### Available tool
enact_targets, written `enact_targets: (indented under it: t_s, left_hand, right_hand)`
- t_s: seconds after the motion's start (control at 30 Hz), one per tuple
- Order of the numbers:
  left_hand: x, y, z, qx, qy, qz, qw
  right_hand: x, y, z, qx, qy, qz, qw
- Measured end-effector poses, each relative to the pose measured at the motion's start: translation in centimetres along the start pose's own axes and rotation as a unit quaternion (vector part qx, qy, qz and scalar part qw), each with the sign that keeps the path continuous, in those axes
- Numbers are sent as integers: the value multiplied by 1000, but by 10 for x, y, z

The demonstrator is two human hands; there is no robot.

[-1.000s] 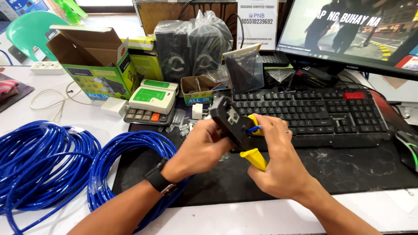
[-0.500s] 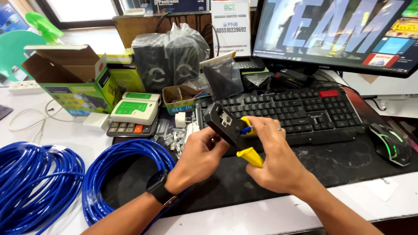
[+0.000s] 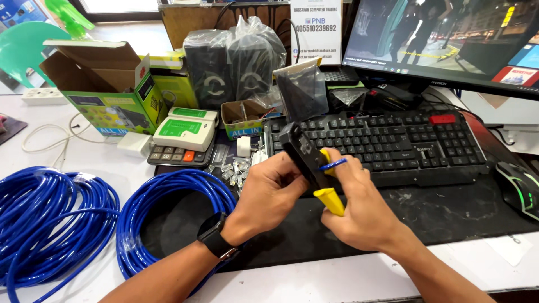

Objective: The person sits at a desk and prepares a blue ethernet cable, using yellow-handled crimping pliers to cut and strip the cable end. They separate and straighten the colored inner wires, trim them, and thread them into an RJ45 connector, working on the cable end throughout the clip.

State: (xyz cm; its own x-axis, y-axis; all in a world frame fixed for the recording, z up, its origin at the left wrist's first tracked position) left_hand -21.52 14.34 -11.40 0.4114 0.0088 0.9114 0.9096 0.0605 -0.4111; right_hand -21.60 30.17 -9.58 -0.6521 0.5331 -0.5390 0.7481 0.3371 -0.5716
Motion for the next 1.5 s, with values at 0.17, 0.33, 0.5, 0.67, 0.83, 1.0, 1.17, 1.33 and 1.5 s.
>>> enact_targets:
  t_s: [0.17,0.33,0.5,0.67,0.83,1.0,1.17,1.33,1.5]
  left_hand:
    - [2,0,-4,19,-45,12,999]
    - [6,1,-6,23,-44,45,998]
    - [15,2,-6,23,-61,75,995]
    - [15,3,-3,5,11,29,1000]
    - [10,3,0,-11,14,17,1000]
    - [6,4,1,-26,55,13,998]
    - [4,5,1,-37,76,14,996]
    - [3,7,2,-43,87,20,995]
    - [2,7,3,-53,107,8,993]
  right_hand:
    - [1,2,7,-11,-9,35,999]
    - [-6,3,7,10,-57,9,998]
    - [-11,3,5,17,-82,-13,996]
    - [-14,3,1,21,-68,-31,997]
    - [-13,1,-3,22,-72,-42,996]
    - [-12,1,-6,29,-51,-61,996]
    - [-13,1,-8,32,-34,-78,996]
    - [-6,2,-8,27,-32,-32,999]
    - [-9,2,-12,49,-42,-60,996]
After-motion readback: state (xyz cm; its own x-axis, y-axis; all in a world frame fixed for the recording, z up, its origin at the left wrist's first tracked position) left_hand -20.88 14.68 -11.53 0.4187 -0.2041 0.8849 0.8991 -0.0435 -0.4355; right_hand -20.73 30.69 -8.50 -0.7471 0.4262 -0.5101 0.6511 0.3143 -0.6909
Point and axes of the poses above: each hand's wrist, its own y-axis away from the middle knuckle, its own z-axis out of the palm, x = y × z, the point moved 7 cm from there along -y, towards the middle knuckle, and after that the axes turned 10 degrees about x, right-handed, at the moved point
